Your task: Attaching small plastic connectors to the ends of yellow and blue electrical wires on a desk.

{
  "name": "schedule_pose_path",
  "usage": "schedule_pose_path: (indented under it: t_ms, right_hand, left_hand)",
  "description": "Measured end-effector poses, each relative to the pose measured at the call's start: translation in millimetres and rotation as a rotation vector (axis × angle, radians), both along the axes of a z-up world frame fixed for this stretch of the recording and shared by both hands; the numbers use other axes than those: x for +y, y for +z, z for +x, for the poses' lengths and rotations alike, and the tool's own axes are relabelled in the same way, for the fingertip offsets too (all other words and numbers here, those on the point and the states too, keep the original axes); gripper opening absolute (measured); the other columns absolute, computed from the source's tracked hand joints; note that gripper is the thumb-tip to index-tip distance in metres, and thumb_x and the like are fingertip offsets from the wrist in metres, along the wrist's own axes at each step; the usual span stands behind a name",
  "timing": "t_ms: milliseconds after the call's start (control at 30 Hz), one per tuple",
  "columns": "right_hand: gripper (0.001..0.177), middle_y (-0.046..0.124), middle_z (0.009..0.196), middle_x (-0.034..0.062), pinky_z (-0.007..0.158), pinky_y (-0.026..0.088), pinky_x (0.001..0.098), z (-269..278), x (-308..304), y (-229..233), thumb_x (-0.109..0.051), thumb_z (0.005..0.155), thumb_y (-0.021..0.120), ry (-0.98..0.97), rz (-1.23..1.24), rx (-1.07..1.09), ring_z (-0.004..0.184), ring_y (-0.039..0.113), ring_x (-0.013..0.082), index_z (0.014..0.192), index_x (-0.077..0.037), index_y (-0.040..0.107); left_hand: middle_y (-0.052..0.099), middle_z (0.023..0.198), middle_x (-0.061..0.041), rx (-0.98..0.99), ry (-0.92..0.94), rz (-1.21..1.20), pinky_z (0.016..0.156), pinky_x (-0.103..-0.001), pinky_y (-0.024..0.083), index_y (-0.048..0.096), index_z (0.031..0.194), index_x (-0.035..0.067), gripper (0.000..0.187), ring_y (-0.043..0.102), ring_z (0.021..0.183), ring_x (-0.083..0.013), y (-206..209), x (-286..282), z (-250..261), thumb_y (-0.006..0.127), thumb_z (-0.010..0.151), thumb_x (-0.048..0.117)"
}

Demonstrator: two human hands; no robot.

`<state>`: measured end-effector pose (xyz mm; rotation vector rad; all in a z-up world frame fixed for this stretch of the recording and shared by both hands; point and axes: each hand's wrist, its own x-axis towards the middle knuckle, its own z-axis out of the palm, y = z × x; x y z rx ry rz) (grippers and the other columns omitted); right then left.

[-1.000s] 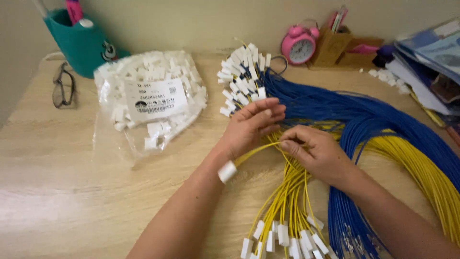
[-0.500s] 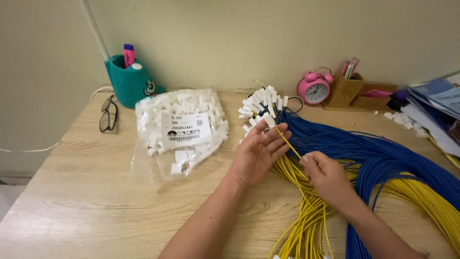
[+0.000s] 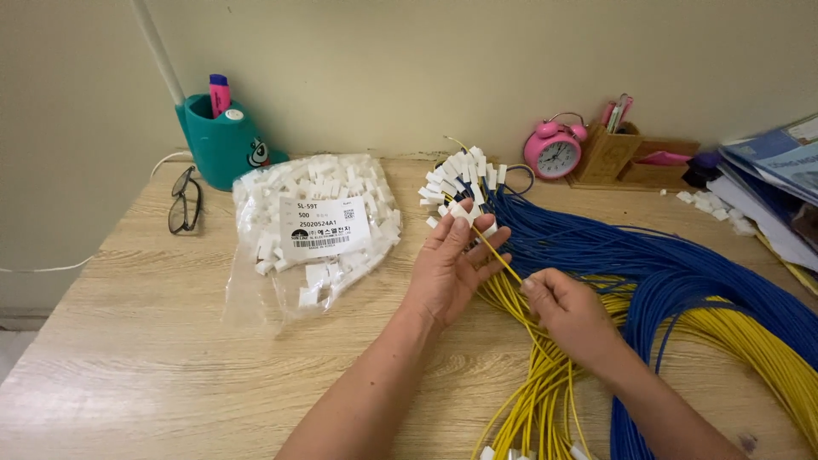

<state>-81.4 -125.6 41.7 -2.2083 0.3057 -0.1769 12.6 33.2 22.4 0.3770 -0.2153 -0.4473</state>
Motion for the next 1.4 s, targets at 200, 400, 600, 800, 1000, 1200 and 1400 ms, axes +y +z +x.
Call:
schedule_pose_path:
  t_ms: [200,400,600,800,1000,1200,1400]
  right_hand:
    - [0.016,0.061,0.061,0.0130,0.059,0.049,0.0333,-1,9,4,-0.015,0.094,0.060,0.113,0.066,-0.111,0.059,0.056,0.0205,0.091,-0.002,0.068]
    - [0.013,0.066,0.061,0.0097,0.056,0.048,0.0311,-9,15,14,-0.018,0.089,0.067,0.070,-0.006,-0.163,0.059,0.057,0.0160,0.087,-0.005,0.072]
    - [0.023,0.061,0.056,0.0093,0.052,0.049,0.0306,3,-7,-3,-0.016,0.096,0.059,0.117,0.071,-0.130,0.051,0.056,0.0174,0.080,-0.004,0.070]
    - [0.025,0.064,0.055,0.0109,0.052,0.052,0.0325,-2,-6,3,-0.017,0.094,0.059,0.131,0.043,-0.090,0.050,0.061,0.0200,0.077,-0.002,0.069]
    - [0.023,0.063,0.057,0.0062,0.058,0.050,0.0299,-5,-24,0,-0.018,0.093,0.061,0.241,0.020,-0.122,0.058,0.057,0.0136,0.079,-0.003,0.071]
    - [0.011,0.070,0.077,0.0197,0.075,0.052,0.0422,-54,-31,69,-0.009,0.089,0.063,0.395,-0.305,-0.112,0.078,0.068,0.0295,0.091,-0.002,0.071]
    - [0.017,0.072,0.088,-0.0052,0.072,0.052,0.0384,-79,-84,52,-0.027,0.086,0.066,0.691,-0.746,0.143,0.081,0.068,0.0183,0.099,-0.022,0.075]
  left_hand:
    - [0.067,0.118,-0.009,-0.051,-0.017,0.003,0.095,-0.057,0.050,0.056,0.134,0.016,0.042,0.061,0.116,-0.0348,-4,-1,1,0.059,0.096,0.033]
    - [0.068,0.118,-0.010,-0.086,-0.024,-0.001,0.097,-0.057,0.050,0.055,0.132,0.015,0.037,0.061,0.116,-0.0340,-8,-2,3,0.053,0.099,0.032]
    - [0.070,0.111,-0.012,-0.022,-0.027,-0.006,0.096,-0.055,0.051,0.061,0.121,0.018,0.026,0.064,0.112,-0.0337,-18,-7,7,0.061,0.096,0.023]
    - [0.073,0.101,-0.009,-0.054,-0.030,0.047,0.094,-0.049,0.054,0.061,0.124,0.017,0.030,0.068,0.106,-0.0269,-7,-3,2,0.062,0.095,0.026]
    - [0.073,0.103,-0.011,-0.016,0.007,0.108,0.091,-0.049,0.056,0.063,0.104,0.021,0.010,0.070,0.101,-0.0282,-20,-12,9,0.064,0.094,0.023]
    - [0.072,0.107,-0.009,-0.286,0.111,0.502,0.084,-0.033,0.059,0.051,0.106,0.014,0.017,0.071,0.096,-0.0189,-14,-11,4,0.061,0.094,0.022]
    - [0.071,0.099,-0.007,-0.199,0.159,0.548,0.082,-0.030,0.061,0.060,0.101,0.010,0.017,0.069,0.094,-0.0158,6,-10,-12,0.064,0.089,0.021]
